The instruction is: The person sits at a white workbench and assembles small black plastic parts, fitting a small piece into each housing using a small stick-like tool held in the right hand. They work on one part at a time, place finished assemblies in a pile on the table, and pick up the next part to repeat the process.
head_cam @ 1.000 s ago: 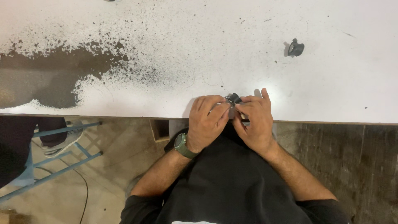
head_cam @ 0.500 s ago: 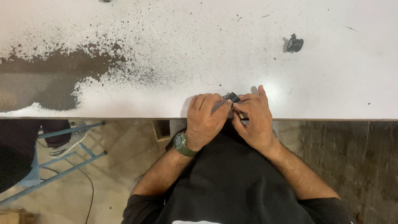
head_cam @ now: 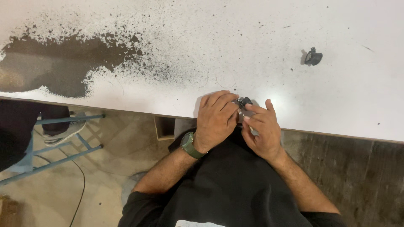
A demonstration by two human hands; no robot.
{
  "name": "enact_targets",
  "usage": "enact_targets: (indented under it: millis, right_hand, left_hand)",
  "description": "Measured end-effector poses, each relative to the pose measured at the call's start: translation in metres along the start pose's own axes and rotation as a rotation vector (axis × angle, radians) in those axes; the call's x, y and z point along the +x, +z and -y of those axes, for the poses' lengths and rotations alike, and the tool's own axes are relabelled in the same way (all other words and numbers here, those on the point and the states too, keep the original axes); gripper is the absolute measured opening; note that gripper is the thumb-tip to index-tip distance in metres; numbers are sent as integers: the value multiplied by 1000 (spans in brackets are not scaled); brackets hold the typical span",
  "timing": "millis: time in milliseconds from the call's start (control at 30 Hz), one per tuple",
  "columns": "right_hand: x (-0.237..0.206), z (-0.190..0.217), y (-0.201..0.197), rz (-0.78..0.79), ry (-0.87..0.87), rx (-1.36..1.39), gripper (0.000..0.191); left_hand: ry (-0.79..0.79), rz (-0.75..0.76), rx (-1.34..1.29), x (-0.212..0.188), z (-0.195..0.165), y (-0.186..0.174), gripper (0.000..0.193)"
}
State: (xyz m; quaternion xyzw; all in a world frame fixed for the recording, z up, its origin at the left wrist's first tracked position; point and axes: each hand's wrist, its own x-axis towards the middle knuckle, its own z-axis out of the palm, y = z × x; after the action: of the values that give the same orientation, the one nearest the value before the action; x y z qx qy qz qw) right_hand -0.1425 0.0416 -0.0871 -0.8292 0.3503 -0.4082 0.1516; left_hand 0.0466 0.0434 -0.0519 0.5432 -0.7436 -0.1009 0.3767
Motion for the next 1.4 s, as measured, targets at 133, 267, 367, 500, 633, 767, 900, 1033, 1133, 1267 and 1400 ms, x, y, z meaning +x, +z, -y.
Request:
enact_targets:
  millis: [133,267,367,500,633,767,900,1033,1133,1267,1400]
  right_hand:
    - [-1,-2,4,6,25,-13,43]
    - [4,2,5,-5,47,-60,41]
    - [10,8,4,-12,69,-86,38]
    - [17,13,3,28,106,-125,37]
    - [25,14,-6,11,43,-55,30]
    - [32,10,-31,-19,80,-196,31]
    - [39,6,-36,85,182,-252,41]
    - [37,1,-21,100,194,-289,40]
    - [30,-5,-18,65,186,-271,40]
    - [23,-9,-16,50,196,-240,39]
    - [23,-7,-17,106,201,-241,40]
  left_hand:
    - [3,20,-22,-2,3,1,9]
    - [5,32,-54,-4,6,1,11]
    - [5,42,-68,-5,7,-1,14]
    - [7,58,-70,-4,7,-4,15]
    - [-79,82,-70,0,5,-7,14]
    - [-52,36,-14,8,8,-12,23]
    - [-15,90,-55,20,9,-9,22]
    - [-12,92,-107,26,8,-3,12]
    - [-6,70,-207,21,11,-6,11]
    - [101,63,-47,12,13,-10,13]
    - [214,98,44,13,6,-9,12]
